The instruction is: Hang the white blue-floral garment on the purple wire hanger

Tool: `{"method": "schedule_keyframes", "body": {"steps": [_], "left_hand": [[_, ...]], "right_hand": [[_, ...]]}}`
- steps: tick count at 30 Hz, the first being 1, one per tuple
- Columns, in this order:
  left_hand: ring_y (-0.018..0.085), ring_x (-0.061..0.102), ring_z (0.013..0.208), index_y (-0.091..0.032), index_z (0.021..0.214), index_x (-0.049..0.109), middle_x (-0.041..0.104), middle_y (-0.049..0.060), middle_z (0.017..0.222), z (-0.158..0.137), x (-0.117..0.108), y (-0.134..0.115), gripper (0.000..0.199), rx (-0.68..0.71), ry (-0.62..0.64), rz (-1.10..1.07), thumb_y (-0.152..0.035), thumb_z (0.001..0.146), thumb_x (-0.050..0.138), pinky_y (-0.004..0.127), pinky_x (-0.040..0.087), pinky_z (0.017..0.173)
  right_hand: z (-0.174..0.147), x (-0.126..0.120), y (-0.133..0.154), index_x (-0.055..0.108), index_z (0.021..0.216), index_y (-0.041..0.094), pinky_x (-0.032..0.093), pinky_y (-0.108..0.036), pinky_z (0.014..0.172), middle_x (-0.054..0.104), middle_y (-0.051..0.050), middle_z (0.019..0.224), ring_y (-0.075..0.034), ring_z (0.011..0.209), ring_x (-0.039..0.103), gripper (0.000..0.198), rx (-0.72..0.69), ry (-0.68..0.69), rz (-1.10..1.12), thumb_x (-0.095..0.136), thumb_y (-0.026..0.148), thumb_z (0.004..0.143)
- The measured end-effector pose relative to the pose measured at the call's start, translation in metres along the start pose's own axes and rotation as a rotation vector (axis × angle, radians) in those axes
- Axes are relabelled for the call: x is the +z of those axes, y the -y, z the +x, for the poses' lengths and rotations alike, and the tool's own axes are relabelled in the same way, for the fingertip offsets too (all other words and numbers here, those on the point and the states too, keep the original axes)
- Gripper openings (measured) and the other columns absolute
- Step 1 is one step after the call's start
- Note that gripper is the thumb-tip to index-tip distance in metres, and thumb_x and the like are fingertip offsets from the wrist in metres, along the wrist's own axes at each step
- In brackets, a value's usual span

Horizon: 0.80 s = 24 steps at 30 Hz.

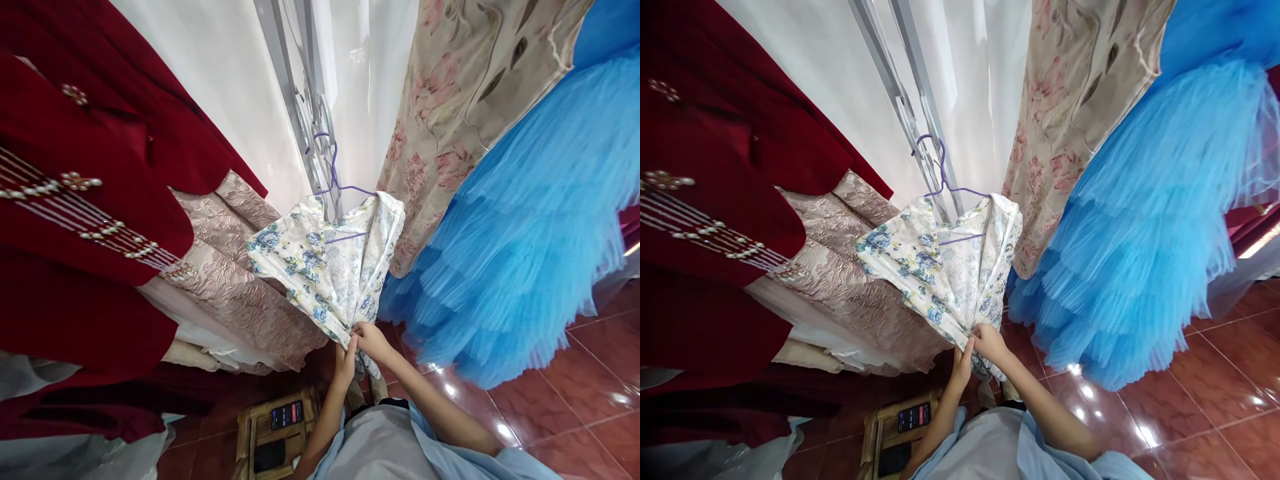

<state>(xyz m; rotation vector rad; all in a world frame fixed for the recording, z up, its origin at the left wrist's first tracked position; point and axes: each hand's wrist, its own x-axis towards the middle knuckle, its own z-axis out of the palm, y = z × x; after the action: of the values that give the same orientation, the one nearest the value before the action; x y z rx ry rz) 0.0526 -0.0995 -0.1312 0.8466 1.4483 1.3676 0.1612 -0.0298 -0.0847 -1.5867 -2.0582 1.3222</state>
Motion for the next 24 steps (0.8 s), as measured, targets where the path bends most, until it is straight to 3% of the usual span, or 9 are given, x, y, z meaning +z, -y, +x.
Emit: {"method": "schedule_keyframes", "body": {"steps": [6,10,12,15,20,22,24], "left_hand": [[0.03,0.058,0.13,-0.013,0.118,0.066,0.071,0.015,0.123,0.011,-0.01,0.001,0.048,-0.119,-0.188,0.003,-0.034,0.078,0.053,0.039,0.045,0.11],[0.03,0.057,0.13,-0.014,0.116,0.067,0.07,0.014,0.125,0.016,-0.017,-0.002,0.047,-0.07,-0.168,0.004,-0.033,0.076,0.052,0.038,0.045,0.11],[0.03,0.057,0.131,-0.014,0.114,0.068,0.07,0.014,0.126,0.016,-0.018,-0.004,0.045,-0.077,-0.192,0.027,-0.033,0.075,0.053,0.04,0.043,0.112],[0.031,0.056,0.132,-0.015,0.111,0.069,0.071,0.014,0.122,0.016,-0.018,-0.007,0.042,-0.081,-0.201,0.065,-0.029,0.073,0.057,0.043,0.04,0.115],[0.031,0.06,0.128,-0.018,0.104,0.071,0.072,0.014,0.12,0.015,-0.021,-0.01,0.036,0.054,-0.064,0.108,-0.028,0.069,0.072,0.044,0.041,0.116],[0.032,0.06,0.128,-0.018,0.102,0.072,0.073,0.014,0.118,0.016,-0.021,-0.007,0.034,0.083,-0.063,0.147,-0.033,0.071,0.073,0.046,0.041,0.116],[0.032,0.061,0.128,-0.017,0.1,0.072,0.074,0.015,0.115,0.018,-0.02,-0.004,0.034,0.09,-0.076,0.186,-0.036,0.072,0.073,0.046,0.041,0.115]], "right_hand": [[-0.001,0.014,-0.002,0.063,0.071,0.016,0.032,-0.025,0.061,0.068,-0.005,0.065,-0.018,0.066,0.061,0.023,0.023,0.072,-0.024,0.053,0.024,0.09],[-0.003,0.024,-0.007,0.062,0.083,0.017,0.034,-0.025,0.063,0.074,-0.007,0.082,-0.02,0.078,0.066,0.021,0.05,-0.094,0.002,0.06,0.037,0.091],[-0.003,0.024,-0.011,0.06,0.087,0.018,0.034,-0.025,0.063,0.073,-0.006,0.079,-0.02,0.074,0.065,0.022,0.034,-0.141,0.04,0.062,0.039,0.091],[-0.004,0.018,-0.019,0.058,0.089,0.019,0.036,-0.025,0.062,0.066,0.0,0.065,-0.017,0.062,0.06,0.019,-0.065,-0.108,0.152,0.059,0.038,0.093],[-0.005,0.007,-0.026,0.056,0.073,0.019,0.037,-0.024,0.059,0.061,0.001,0.059,-0.015,0.058,0.055,0.022,-0.207,-0.043,0.289,0.06,0.035,0.088],[-0.004,0.008,-0.026,0.054,0.067,0.019,0.036,-0.023,0.054,0.058,0.002,0.053,-0.013,0.05,0.051,0.025,-0.118,0.065,0.446,0.061,0.034,0.086],[-0.002,0.01,-0.023,0.053,0.064,0.019,0.031,-0.022,0.047,0.056,0.002,0.048,-0.011,0.042,0.045,0.025,0.098,0.181,0.697,0.06,0.032,0.085]]}}
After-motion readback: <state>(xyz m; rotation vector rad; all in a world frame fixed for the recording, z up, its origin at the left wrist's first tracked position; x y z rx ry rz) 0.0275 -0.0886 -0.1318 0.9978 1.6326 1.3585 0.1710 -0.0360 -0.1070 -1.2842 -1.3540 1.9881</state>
